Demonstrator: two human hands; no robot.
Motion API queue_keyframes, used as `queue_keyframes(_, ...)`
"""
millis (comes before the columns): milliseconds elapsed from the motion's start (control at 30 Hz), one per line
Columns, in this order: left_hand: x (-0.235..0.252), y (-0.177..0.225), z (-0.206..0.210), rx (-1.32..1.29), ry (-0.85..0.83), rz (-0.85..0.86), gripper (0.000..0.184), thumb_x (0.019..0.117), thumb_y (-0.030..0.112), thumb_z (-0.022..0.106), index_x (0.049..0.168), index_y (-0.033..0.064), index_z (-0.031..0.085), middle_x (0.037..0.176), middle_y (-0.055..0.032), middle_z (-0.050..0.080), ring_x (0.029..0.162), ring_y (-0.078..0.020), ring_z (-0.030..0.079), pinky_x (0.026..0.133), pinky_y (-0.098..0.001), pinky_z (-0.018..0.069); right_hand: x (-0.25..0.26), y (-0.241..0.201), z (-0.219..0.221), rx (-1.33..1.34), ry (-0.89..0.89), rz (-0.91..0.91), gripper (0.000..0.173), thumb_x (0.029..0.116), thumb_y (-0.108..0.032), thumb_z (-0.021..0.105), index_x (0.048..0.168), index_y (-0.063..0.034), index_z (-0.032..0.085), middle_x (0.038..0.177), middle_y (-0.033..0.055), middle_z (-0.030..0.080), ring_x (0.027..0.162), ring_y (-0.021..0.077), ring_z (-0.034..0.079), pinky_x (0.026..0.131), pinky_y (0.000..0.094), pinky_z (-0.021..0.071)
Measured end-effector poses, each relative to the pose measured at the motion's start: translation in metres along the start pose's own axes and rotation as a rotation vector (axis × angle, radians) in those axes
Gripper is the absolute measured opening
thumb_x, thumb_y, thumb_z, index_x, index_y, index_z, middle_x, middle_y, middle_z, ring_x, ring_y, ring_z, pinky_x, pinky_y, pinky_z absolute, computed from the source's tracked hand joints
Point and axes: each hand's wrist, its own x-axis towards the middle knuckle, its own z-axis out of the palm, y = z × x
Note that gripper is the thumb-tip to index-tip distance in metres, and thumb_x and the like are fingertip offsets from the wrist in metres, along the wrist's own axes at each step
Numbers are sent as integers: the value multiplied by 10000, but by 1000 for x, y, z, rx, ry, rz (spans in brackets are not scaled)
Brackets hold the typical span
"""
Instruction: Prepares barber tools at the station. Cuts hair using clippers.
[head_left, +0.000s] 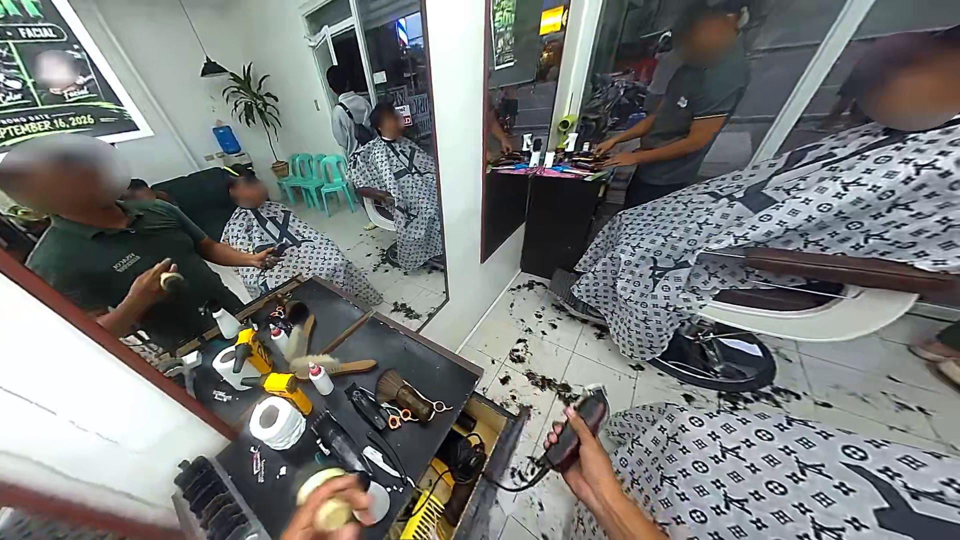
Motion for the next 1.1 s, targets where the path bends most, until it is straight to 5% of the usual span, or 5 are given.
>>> queue_keyframes(100,24,-60,108,397,-135,-111,334,977,177,673,1274,25,685,1155,-99,735,1006,-162,712,905,-356,586,-30,-2,-34,101,42,59,142,1095,-264,461,1119,-132,508,701,5,640,616,150,681,638,350,629)
queue_keyframes(300,12,-166,221,1120,-679,-471,585,1049,499,513,1278,-13,681,1340,-284,626,1256,-454,599,1065,-618,455,-66,-24,-64,220,41,135,194,1106,-221,412,1044,-102,553,774,49,709,747,207,735,782,418,637)
queue_keyframes(633,-1,-166,190,1267,-628,-356,492,1084,423,451,1111,21,734,1042,-242,725,1016,-436,702,870,-615,547,3,-68,-57,-77,144,-196,220,1051,-186,562,1185,-20,510,683,53,644,571,159,670,582,351,617)
queue_keyframes(933,59,-175,149,1448,-177,-484,795,988,367,643,1642,132,257,1378,-245,614,1126,-425,680,924,-575,549,-54,-101,-73,-493,-49,-209,343,874,-21,659,1174,29,500,633,65,624,496,176,636,515,335,594)
queue_keyframes(1100,59,-163,172,999,-276,-312,606,1013,294,626,1557,103,442,1348,-234,629,1094,-417,681,947,-594,538,-91,-72,-98,-234,-203,-83,433,886,-175,609,1266,-26,464,766,63,667,588,176,667,559,332,606)
